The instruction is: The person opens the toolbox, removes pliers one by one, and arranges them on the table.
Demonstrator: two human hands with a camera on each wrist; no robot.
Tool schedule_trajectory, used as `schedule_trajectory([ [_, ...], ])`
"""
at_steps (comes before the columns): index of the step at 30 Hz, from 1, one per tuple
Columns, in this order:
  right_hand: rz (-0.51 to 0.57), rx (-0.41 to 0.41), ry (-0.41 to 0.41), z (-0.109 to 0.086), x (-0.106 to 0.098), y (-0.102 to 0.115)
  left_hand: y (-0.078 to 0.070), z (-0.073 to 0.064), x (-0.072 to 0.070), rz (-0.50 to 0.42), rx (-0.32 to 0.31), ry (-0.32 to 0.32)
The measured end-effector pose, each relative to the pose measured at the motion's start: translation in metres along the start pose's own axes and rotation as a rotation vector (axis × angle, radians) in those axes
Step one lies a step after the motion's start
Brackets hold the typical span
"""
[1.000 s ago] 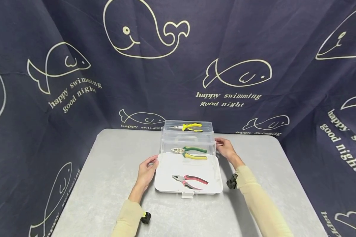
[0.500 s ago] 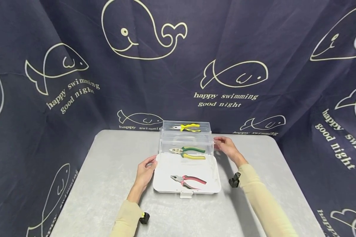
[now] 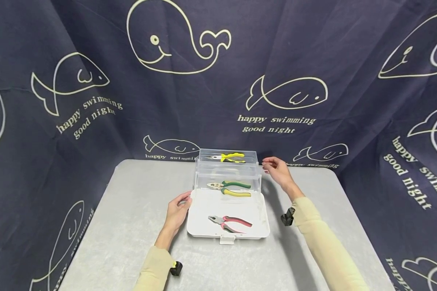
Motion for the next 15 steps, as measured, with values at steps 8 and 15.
schedule_trajectory([
  [8,-0.126,-0.059,-0.041,0.011,0.006,0.022,0.001,0.001,-0.003,0.006,-0.005,-0.008],
  [15,-0.161,-0.068,-0.032,0.016,0.016,0.030,0.000,0.000,-0.001,0.007,-0.004,-0.002],
])
Point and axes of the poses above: each hand's wrist, its own z-axis towards the middle knuckle, its own x-axis out of the palm, y = z × x, the point moved 6 cm from there along z, towards the middle knuckle, and after that the axes turned 7 degrees about -z, right-handed, at the moved point
